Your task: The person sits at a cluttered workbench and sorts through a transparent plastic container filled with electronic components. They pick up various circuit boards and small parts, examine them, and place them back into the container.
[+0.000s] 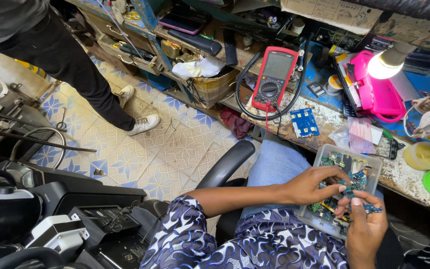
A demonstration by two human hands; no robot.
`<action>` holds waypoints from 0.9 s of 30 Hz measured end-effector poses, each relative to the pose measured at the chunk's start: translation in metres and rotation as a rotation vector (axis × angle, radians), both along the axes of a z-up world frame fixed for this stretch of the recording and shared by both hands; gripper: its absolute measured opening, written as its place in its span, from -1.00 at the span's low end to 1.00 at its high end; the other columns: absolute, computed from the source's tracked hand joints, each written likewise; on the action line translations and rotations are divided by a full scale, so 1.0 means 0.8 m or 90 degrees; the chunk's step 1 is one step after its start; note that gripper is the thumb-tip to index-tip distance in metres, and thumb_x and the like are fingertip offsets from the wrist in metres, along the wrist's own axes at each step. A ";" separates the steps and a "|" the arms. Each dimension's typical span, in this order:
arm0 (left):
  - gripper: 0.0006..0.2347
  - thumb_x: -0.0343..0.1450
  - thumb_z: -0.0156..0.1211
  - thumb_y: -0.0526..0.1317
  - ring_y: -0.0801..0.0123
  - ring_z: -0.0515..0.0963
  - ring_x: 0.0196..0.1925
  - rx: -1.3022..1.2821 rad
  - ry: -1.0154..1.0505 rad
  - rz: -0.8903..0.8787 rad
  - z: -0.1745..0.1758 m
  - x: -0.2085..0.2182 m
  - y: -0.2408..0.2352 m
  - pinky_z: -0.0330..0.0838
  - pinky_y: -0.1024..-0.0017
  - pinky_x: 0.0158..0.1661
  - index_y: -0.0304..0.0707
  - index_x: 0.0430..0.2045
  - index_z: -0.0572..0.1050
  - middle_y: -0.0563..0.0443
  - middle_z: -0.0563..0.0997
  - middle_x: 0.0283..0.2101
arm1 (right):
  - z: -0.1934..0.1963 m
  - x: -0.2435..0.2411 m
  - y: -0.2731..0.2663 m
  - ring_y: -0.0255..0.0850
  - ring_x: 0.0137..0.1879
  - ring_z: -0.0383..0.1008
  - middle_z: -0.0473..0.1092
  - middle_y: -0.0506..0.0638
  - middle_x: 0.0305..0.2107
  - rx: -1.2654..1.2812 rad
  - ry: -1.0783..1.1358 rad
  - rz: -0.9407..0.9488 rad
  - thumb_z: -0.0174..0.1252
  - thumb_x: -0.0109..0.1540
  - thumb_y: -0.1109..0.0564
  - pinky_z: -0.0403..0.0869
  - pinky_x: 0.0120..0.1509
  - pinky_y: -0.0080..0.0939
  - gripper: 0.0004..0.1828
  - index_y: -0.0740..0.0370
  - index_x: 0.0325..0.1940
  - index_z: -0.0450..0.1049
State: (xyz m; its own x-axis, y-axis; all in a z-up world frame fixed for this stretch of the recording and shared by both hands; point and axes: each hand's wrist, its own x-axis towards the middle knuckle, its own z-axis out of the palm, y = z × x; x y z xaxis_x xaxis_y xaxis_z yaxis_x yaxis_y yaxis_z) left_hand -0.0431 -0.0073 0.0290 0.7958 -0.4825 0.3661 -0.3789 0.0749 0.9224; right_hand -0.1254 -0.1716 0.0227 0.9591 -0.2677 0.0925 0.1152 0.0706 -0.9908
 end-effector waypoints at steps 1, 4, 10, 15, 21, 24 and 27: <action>-0.79 0.58 0.00 -0.10 0.35 0.60 -0.02 0.000 0.002 -0.002 0.000 0.000 0.001 0.52 0.39 0.06 -0.14 -0.01 0.47 0.06 0.60 -0.05 | 0.003 0.001 0.002 -0.11 -0.37 0.37 0.37 0.26 -0.33 0.000 0.002 -0.002 -0.04 0.50 0.26 0.42 -0.18 -0.24 -0.80 0.37 0.20 0.28; -0.74 0.58 0.01 -0.16 0.36 0.60 0.13 0.005 0.012 -0.007 -0.002 0.003 0.001 0.50 0.41 0.14 -0.15 0.14 0.45 0.05 0.59 0.11 | 0.006 0.007 0.003 -0.09 -0.45 0.34 0.36 0.25 -0.38 0.009 0.050 -0.007 -0.02 0.46 0.23 0.39 -0.28 -0.23 -0.74 0.37 0.23 0.27; -0.74 0.54 0.19 -0.15 0.42 0.66 0.11 -0.044 0.025 -0.055 -0.018 0.007 -0.005 0.58 0.48 0.12 -0.15 0.09 0.54 0.06 0.66 0.10 | 0.003 0.007 0.004 -0.19 -0.49 0.37 0.37 0.12 -0.48 0.102 0.045 -0.051 0.11 0.38 0.12 0.40 -0.38 -0.31 -0.74 0.23 0.11 0.34; -0.76 0.46 0.33 -0.21 0.26 0.70 0.07 -0.079 0.038 -0.029 0.011 0.008 0.002 0.55 0.34 0.06 -0.04 0.01 0.63 0.09 0.71 0.03 | -0.001 0.010 0.002 -0.15 -0.55 0.49 0.43 0.27 -0.53 0.102 -0.054 -0.054 0.09 0.37 0.17 0.43 -0.49 -0.34 -0.74 0.37 0.10 0.38; -0.78 0.38 0.42 -0.32 0.22 0.72 0.00 -0.093 0.076 -0.016 0.025 0.006 0.006 0.57 0.29 0.02 -0.14 -0.11 0.68 -0.01 0.74 -0.08 | 0.017 0.008 0.007 -0.04 -0.53 0.51 0.43 0.34 -0.50 0.130 -0.067 -0.019 0.03 0.37 0.18 0.45 -0.51 -0.24 -0.70 0.45 0.12 0.33; -0.77 0.37 0.42 -0.35 0.20 0.73 -0.04 -0.102 0.094 -0.020 0.027 0.006 0.006 0.58 0.29 -0.01 -0.17 -0.11 0.68 -0.04 0.74 -0.11 | 0.017 0.008 0.003 -0.03 -0.53 0.50 0.41 0.35 -0.50 0.128 -0.063 -0.005 0.02 0.36 0.17 0.46 -0.52 -0.23 -0.66 0.49 0.13 0.32; -0.76 0.35 0.45 -0.35 0.24 0.73 -0.03 -0.102 0.101 -0.005 0.019 0.006 0.004 0.59 0.32 -0.02 -0.16 -0.12 0.68 -0.01 0.74 -0.11 | 0.017 0.010 0.004 -0.01 -0.52 0.51 0.40 0.35 -0.49 0.135 -0.063 0.004 0.02 0.36 0.18 0.46 -0.52 -0.21 -0.65 0.50 0.15 0.31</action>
